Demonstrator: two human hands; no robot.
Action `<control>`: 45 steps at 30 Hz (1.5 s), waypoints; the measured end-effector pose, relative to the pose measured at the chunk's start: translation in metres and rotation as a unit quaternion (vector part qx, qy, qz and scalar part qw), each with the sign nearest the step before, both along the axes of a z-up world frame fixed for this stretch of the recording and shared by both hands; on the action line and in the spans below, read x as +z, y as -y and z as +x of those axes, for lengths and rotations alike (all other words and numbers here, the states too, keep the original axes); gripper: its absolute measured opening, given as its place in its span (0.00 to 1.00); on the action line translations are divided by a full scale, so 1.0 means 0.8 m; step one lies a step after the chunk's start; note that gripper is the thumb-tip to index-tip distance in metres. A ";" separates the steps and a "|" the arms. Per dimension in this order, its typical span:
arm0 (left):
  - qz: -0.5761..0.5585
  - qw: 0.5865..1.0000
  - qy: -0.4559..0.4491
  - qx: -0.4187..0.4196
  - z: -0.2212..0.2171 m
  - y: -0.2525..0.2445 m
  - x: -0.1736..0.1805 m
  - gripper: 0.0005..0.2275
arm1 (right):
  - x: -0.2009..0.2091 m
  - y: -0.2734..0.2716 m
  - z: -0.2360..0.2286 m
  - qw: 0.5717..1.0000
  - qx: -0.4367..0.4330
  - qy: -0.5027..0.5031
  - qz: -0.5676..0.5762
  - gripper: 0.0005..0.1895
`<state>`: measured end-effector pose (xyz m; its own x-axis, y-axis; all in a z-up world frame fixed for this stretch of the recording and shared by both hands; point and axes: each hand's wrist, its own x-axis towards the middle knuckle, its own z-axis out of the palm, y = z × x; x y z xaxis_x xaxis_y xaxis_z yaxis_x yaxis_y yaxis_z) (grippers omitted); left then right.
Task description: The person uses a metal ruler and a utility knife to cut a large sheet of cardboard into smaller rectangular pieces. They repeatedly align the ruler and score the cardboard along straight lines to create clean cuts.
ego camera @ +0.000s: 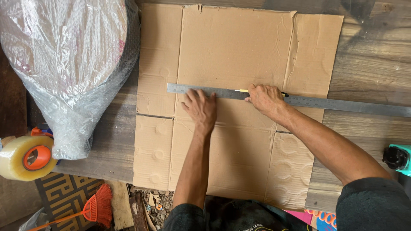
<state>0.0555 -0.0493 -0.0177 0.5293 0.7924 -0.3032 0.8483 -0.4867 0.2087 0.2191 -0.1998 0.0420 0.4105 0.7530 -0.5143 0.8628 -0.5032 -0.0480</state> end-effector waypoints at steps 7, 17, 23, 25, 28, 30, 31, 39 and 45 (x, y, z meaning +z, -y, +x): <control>0.028 0.971 0.031 -0.236 0.003 0.093 0.017 0.18 | -0.015 0.003 0.004 1.000 -0.003 -0.005 0.019 0.19; -0.053 0.962 0.011 -0.269 0.005 0.091 0.077 0.47 | -0.024 0.005 0.004 1.000 0.014 0.022 0.006 0.19; -0.063 0.959 -0.032 -0.276 0.011 0.092 0.089 0.48 | -0.024 0.003 0.007 0.999 0.015 0.033 0.002 0.22; -0.065 0.958 -0.035 -0.276 0.009 0.095 0.088 0.48 | -0.021 0.008 0.005 0.999 0.017 0.039 0.001 0.22; -0.073 0.959 -0.039 -0.272 0.013 0.095 0.086 0.49 | -0.013 0.014 0.010 0.999 0.012 0.046 0.000 0.23; -0.064 0.960 -0.050 -0.269 0.014 0.098 0.082 0.50 | -0.008 0.020 0.010 0.998 0.013 0.055 -0.003 0.23; -0.064 0.959 -0.050 -0.271 0.015 0.098 0.084 0.50 | -0.005 0.022 0.011 0.998 0.012 0.055 -0.003 0.23; -0.044 0.961 -0.055 -0.269 0.020 0.102 0.082 0.49 | 0.004 0.042 0.018 0.996 0.020 0.090 -0.005 0.23; -0.046 0.960 -0.056 -0.270 0.021 0.101 0.094 0.47 | 0.016 0.060 0.025 0.994 0.018 0.106 -0.010 0.24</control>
<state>0.0722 -0.1302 0.0579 0.8151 0.3793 -0.4379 0.4975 -0.8457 0.1934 0.2391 -0.2475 0.0545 0.4842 0.7595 -0.4344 0.8701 -0.4702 0.1479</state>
